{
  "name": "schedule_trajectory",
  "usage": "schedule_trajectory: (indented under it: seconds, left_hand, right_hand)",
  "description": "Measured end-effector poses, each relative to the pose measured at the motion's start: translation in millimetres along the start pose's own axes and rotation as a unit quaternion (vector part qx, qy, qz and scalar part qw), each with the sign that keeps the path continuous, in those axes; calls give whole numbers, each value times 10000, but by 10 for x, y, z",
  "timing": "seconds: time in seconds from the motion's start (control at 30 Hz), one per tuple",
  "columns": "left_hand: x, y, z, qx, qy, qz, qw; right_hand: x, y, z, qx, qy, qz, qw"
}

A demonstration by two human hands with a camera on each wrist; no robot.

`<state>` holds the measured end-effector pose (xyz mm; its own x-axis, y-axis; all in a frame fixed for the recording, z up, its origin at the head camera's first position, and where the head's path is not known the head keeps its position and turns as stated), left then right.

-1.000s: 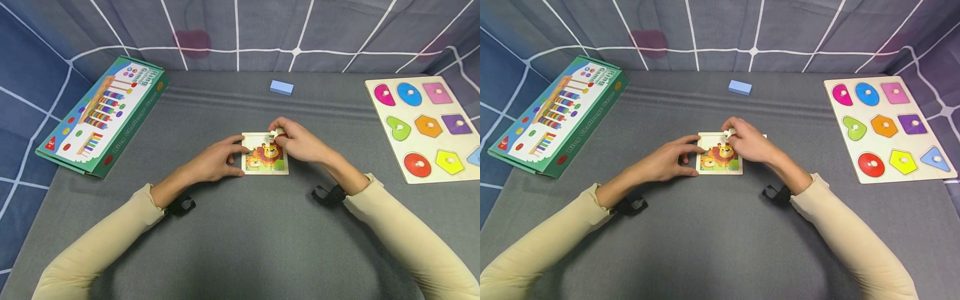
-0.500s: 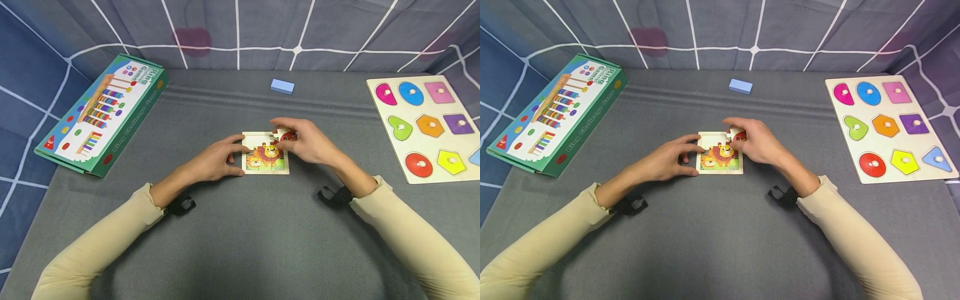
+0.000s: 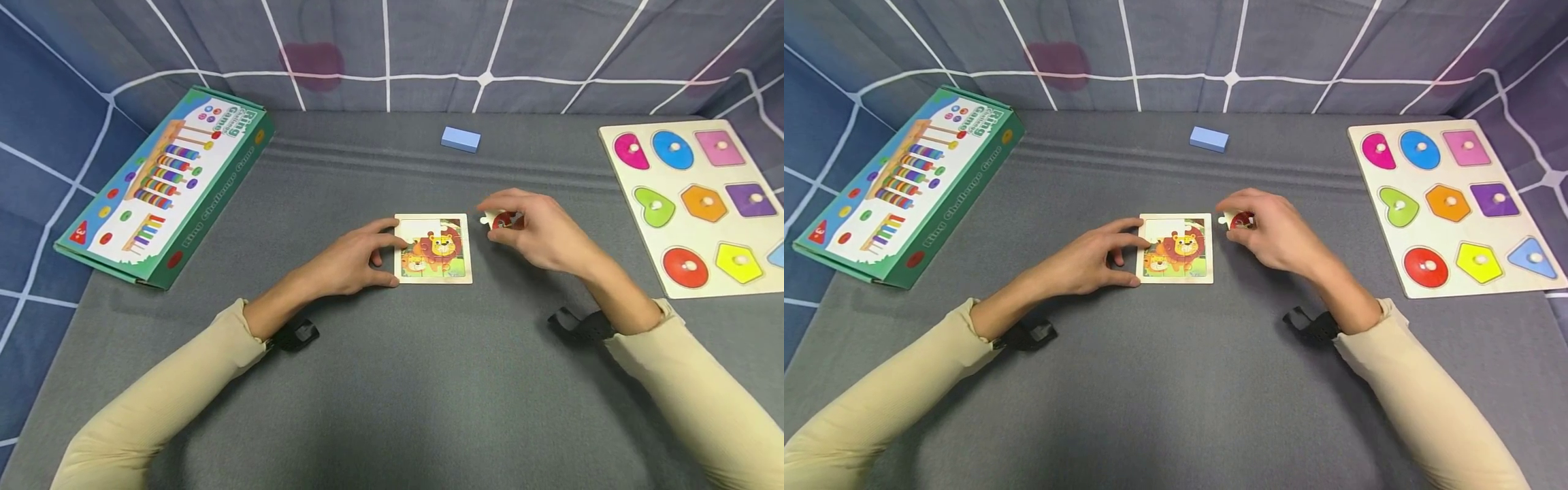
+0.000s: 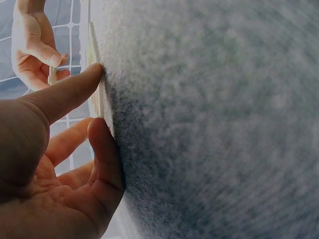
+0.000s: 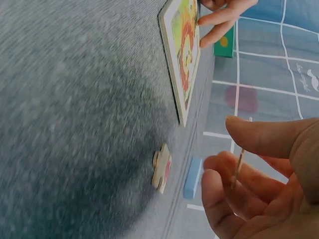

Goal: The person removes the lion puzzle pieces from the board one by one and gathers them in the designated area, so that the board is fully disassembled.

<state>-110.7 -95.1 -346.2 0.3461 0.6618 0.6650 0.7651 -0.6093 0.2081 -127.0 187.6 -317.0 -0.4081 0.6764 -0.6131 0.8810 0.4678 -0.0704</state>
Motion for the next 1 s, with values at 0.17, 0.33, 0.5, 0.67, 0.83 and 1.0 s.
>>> schedule_trajectory:
  seconds: [0.17, 0.33, 0.5, 0.67, 0.83, 1.0]
  left_hand:
    - [-8, 3, -8, 23, -3, 0, 10000]
    - [-12, 7, -6, 34, 5, 3, 10000]
    - [-12, 6, -4, 46, 2, -15, 10000]
    - [-12, 8, -7, 54, -2, 2, 10000]
    - [-9, 12, -8, 48, 7, 15, 10000]
    - [-6, 12, -13, 32, 2, -10, 10000]
  right_hand:
    - [49, 52, -57, 139, 109, -52, 9998]
    - [115, 118, -107, 161, 209, -76, 9996]
    - [220, 184, -170, 169, 303, 147, 9993]
    - [348, 222, -182, 55, 551, 324, 9979]
    - [436, 222, -146, -153, 724, 425, 9963]
    - [460, 190, -117, -260, 813, 442, 9954]
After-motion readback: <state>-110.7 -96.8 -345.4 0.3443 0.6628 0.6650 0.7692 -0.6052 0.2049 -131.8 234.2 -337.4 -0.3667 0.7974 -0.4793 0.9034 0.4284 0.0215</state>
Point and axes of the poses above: each hand's wrist, its own y-axis away from the middle knuckle, its own z-axis out of the palm, x = y × z, the point moved 2 cm from there along -y, towards the middle knuckle, and after that the axes turned 2 degrees about y, right-handed, at the moved point
